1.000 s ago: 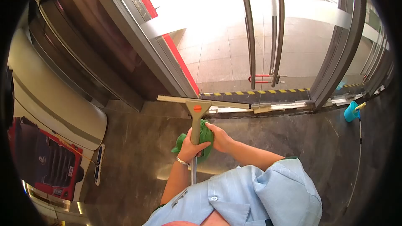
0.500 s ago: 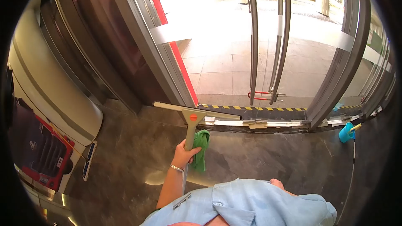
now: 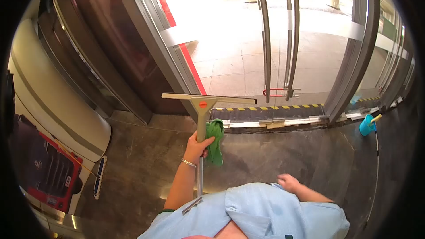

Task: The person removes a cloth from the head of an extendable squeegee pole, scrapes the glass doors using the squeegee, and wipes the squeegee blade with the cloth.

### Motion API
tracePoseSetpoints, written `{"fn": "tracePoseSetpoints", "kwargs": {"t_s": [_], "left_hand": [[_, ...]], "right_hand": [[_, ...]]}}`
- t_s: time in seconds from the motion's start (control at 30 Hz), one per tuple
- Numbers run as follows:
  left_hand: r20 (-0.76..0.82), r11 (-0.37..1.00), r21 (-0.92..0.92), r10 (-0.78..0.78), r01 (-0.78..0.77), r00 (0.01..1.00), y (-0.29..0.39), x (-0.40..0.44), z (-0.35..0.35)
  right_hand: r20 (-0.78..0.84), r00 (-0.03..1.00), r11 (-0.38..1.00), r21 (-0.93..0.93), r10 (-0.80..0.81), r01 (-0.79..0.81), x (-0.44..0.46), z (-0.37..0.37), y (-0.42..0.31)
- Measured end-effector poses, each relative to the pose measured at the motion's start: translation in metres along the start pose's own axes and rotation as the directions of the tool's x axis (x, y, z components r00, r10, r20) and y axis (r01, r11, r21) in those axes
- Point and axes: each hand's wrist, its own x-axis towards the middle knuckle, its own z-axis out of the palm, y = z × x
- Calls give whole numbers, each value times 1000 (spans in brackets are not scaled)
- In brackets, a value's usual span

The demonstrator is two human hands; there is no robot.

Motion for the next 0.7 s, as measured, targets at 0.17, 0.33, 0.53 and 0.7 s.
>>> {"fn": "tracePoseSetpoints", "kwargs": {"t_s": [0.17, 0.33, 0.53, 0.7], "left_hand": [[-2, 999, -23, 26, -26, 1000, 18, -12, -14], [21, 998, -53, 42, -41, 999, 33, -20, -37], [70, 990, -56, 137, -133, 988, 82, -16, -24], [125, 970, -66, 242, -235, 962, 122, -2, 8]], "right_hand": [[359, 917, 914, 405, -173, 14, -22, -8, -139], [553, 811, 968, -30, -192, 250, 19, -5, -133], [288, 807, 855, 107, -516, 508, 43, 0, -209], [254, 548, 559, 655, -797, 509, 31, 72, -340]]}}
